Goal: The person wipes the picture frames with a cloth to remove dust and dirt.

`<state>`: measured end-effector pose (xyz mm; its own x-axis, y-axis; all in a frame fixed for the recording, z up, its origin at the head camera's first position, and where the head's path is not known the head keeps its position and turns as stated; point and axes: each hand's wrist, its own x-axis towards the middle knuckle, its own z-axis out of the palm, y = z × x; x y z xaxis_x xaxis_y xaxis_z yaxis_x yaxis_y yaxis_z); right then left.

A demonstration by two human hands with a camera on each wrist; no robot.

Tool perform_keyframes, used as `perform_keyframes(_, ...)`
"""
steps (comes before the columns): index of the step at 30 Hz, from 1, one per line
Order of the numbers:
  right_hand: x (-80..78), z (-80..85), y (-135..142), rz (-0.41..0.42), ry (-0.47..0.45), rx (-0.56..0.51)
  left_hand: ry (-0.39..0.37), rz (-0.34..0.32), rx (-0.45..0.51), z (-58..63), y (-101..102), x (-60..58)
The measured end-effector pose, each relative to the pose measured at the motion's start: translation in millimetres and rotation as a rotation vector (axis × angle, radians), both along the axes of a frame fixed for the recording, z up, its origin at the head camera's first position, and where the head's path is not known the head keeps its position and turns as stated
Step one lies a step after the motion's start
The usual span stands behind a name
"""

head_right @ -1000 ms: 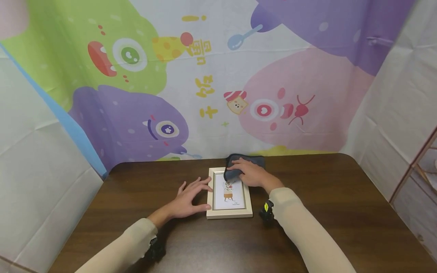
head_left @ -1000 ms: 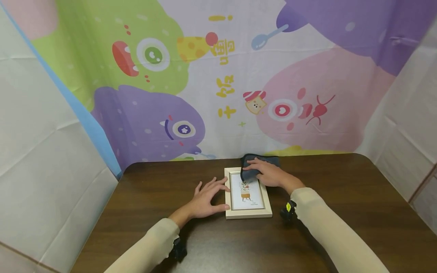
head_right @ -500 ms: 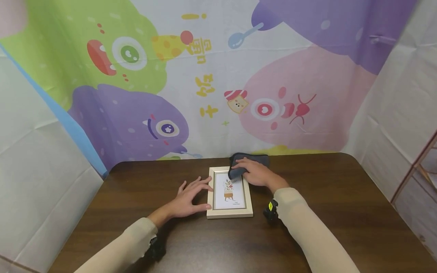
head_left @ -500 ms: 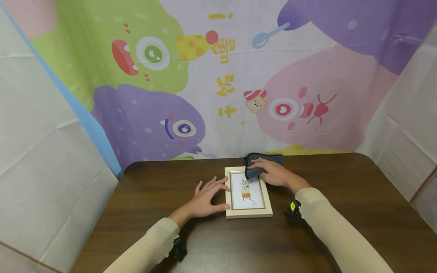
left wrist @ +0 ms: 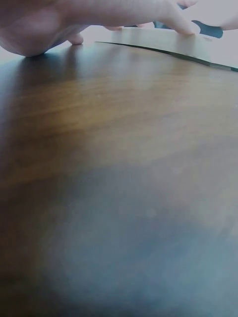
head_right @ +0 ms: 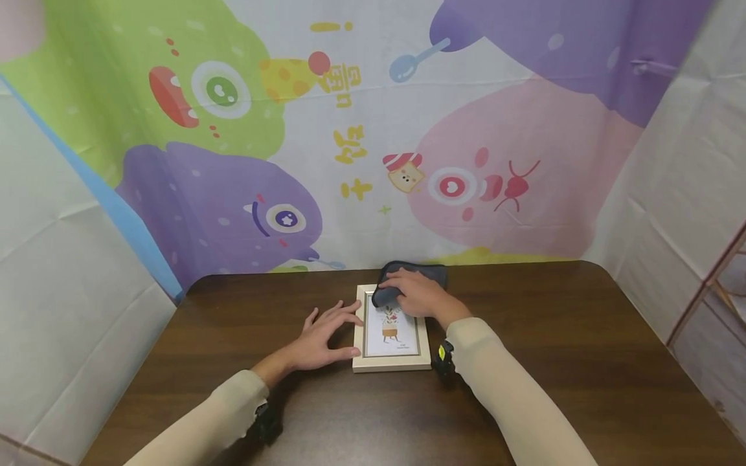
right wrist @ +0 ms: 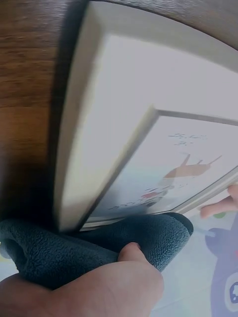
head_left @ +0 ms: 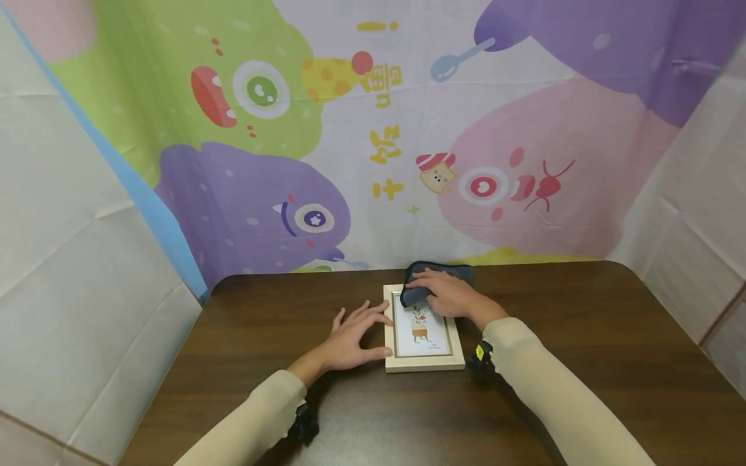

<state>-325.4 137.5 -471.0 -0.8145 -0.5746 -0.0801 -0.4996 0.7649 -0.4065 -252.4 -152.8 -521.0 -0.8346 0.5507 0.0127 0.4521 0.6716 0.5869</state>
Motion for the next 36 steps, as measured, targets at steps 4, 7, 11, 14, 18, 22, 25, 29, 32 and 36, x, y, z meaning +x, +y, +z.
perform_keyframes(4, -0.1, 1.0, -7.4, 0.009, 0.005, 0.012, 0.001, -0.001, 0.002, -0.2, 0.6, 0.2)
perform_keyframes(7, -3.5, -3.1, -13.4, 0.026, 0.01, 0.009, -0.003, 0.001, 0.004, 0.6, 0.2, 0.5)
perform_keyframes(11, -14.9, -16.8, -23.5, 0.037, 0.01, -0.002, -0.008, 0.01, 0.002, 0.3, -1.0, 0.6)
perform_keyframes(14, -29.2, -35.8, -24.3, 0.041, 0.025, -0.014, -0.006, 0.014, 0.016, -1.4, -1.1, 0.2)
perform_keyframes(18, -33.9, -44.1, -21.3, 0.051, 0.057, -0.032, 0.011, 0.004, 0.054, -4.6, -3.0, -0.7)
perform_keyframes(22, -17.2, -16.8, -24.1, 0.027, 0.046, -0.042, 0.067, -0.013, 0.067, -16.2, -6.1, -5.1)
perform_keyframes(25, -6.7, 3.7, -26.7, -0.008, 0.047, -0.067, 0.076, -0.021, 0.083, -18.4, -6.2, -6.4)
perform_keyframes(29, -9.0, 7.1, -27.6, -0.038, 0.116, -0.14, 0.071, -0.022, 0.096, -17.7, -6.0, -6.2)
perform_keyframes(32, -11.3, 7.9, -29.5, -0.049, 0.174, -0.187, 0.081, -0.022, 0.091, -18.4, -5.9, -5.9)
perform_keyframes(36, -13.9, 8.3, -34.3, -0.036, 0.201, -0.234, 0.073, -0.025, 0.097, -12.7, -5.1, -2.9)
